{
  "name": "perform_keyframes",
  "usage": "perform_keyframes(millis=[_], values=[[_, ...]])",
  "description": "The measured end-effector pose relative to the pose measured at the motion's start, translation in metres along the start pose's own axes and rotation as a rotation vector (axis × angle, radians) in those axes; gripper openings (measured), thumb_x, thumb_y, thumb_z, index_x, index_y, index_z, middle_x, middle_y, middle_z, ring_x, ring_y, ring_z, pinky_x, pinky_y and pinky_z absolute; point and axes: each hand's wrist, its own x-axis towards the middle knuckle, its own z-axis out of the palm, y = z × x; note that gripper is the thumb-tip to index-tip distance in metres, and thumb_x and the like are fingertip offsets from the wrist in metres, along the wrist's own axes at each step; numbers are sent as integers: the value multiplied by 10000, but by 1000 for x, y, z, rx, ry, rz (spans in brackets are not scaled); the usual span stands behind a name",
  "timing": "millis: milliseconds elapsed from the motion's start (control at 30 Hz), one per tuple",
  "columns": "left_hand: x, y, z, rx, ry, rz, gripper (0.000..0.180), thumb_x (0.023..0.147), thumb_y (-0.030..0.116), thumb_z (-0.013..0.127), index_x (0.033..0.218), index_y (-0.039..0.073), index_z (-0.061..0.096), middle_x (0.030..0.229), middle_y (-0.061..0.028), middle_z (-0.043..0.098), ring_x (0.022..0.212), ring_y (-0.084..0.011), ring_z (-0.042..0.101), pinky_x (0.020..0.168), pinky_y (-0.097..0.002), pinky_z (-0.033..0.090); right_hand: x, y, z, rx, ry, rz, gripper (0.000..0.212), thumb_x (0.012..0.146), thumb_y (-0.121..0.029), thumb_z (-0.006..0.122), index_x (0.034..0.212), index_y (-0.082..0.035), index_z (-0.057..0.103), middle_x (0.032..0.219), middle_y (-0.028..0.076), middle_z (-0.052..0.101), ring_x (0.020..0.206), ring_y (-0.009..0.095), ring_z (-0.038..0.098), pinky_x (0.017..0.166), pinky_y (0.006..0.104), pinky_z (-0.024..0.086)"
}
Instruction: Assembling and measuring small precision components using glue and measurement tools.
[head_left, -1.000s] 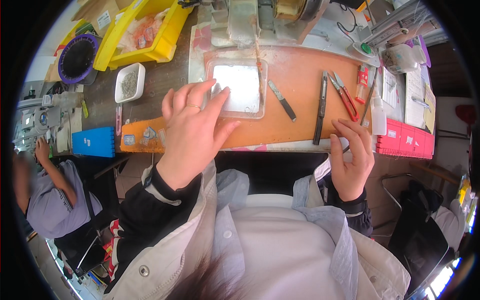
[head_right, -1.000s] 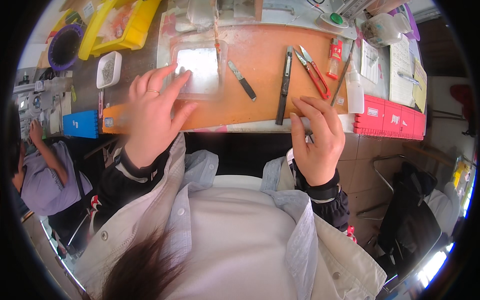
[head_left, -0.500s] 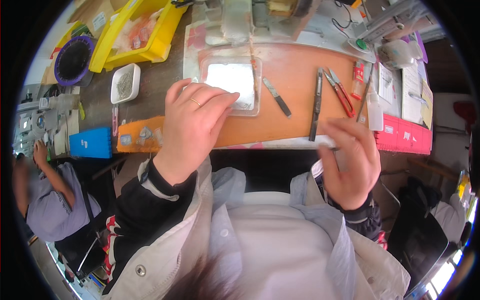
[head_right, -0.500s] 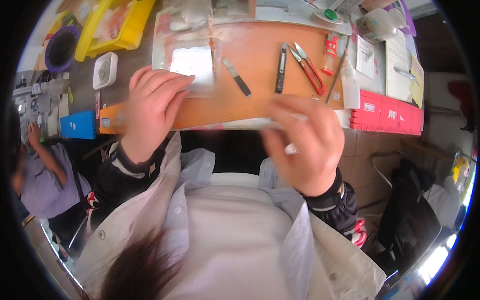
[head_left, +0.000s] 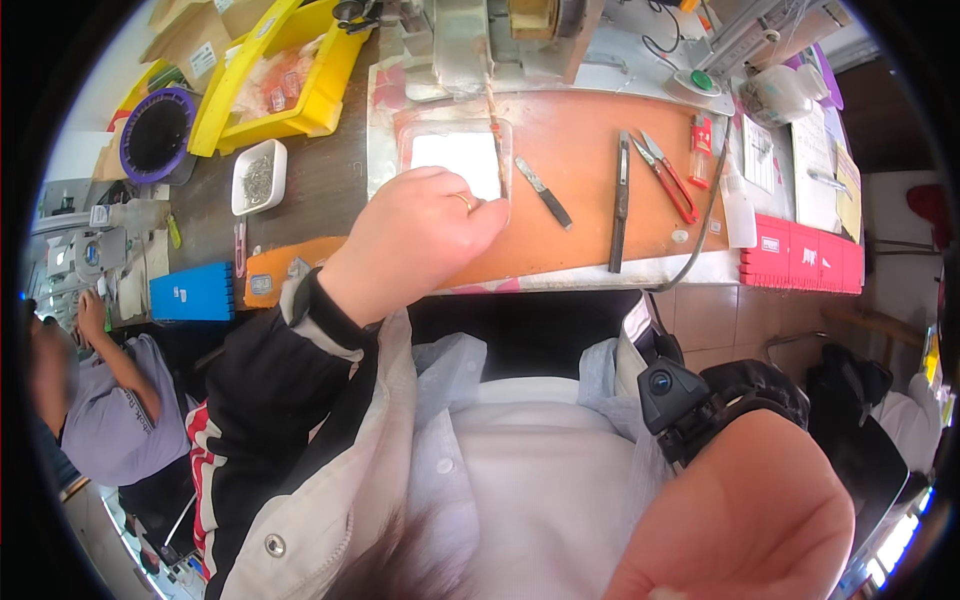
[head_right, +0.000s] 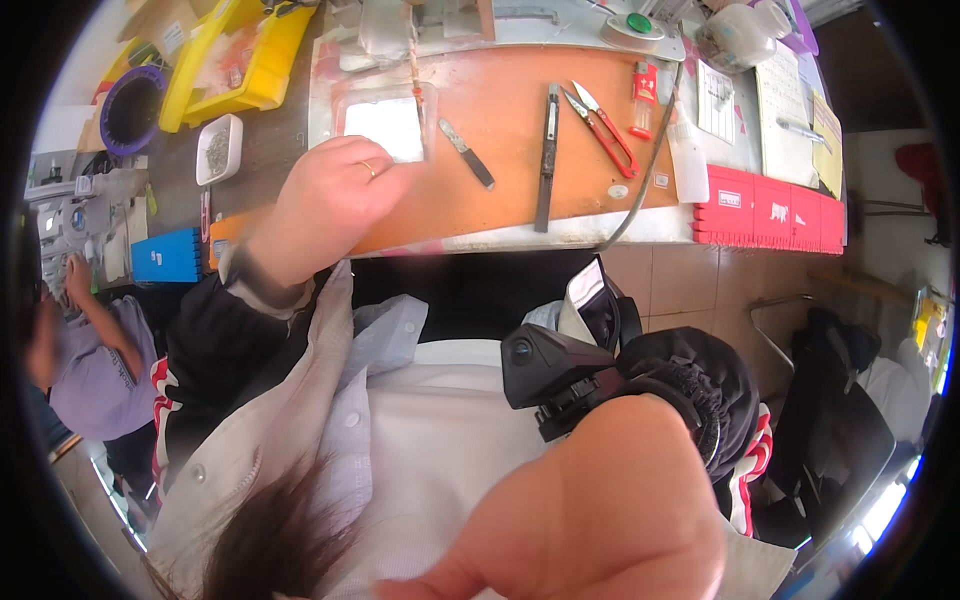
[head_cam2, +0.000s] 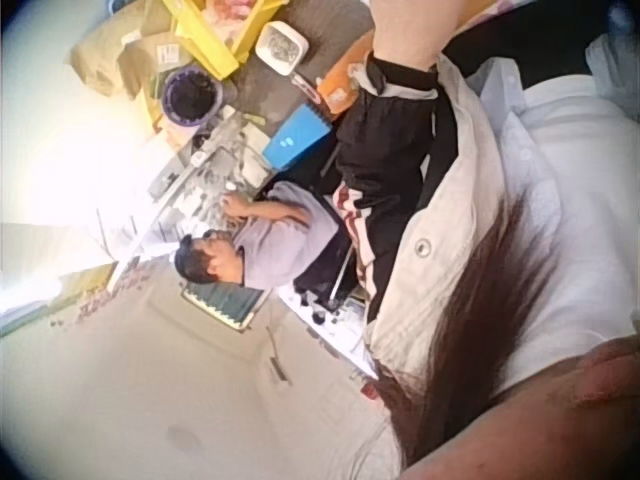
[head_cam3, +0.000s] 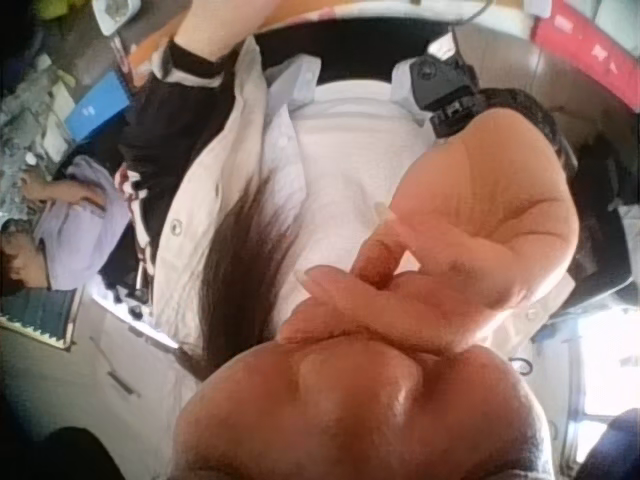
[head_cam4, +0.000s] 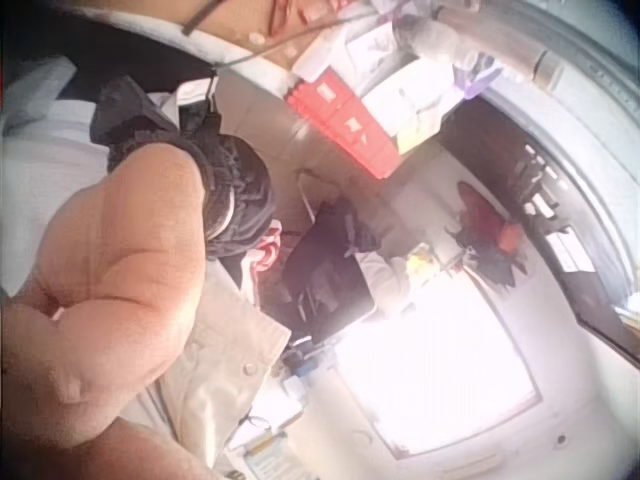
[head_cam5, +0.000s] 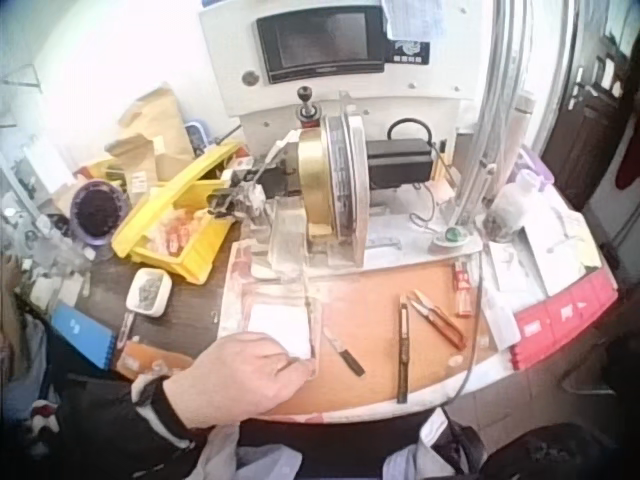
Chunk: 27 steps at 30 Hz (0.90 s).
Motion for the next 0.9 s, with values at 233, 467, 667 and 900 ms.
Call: perform_keyframes(millis=[233,467,667,900], values=[[5,2,-5,92,18,68,80,727,93,650,801,88,620,676,-28,563,709,-201,612,657,-331,502,-4,-15,-19,71,-53,218,266,791,60,563,1011,14,705,847,112,657,718,182,615,621,286,521],[3,-4,5,-138,113,-144,129,725,12,668,832,71,626,739,-88,611,737,-295,614,676,-399,498,-47,29,-52,-21,-271,435,331,641,-55,693,957,-85,787,1046,27,736,566,96,610,502,231,484],[-3,-6,0,-301,16,-339,162,748,2,670,893,71,643,781,-128,645,766,-346,626,677,-431,502,-99,22,-70,-116,-483,657,377,638,47,698,991,-67,765,1044,81,724,625,172,654,524,277,513],[0,-3,-4,-330,-3,-384,196,778,3,669,961,73,671,842,-136,684,772,-345,650,669,-417,520,-106,27,-68,-152,-452,733,370,655,67,715,1003,-55,750,1038,85,714,691,210,680,561,312,545]])
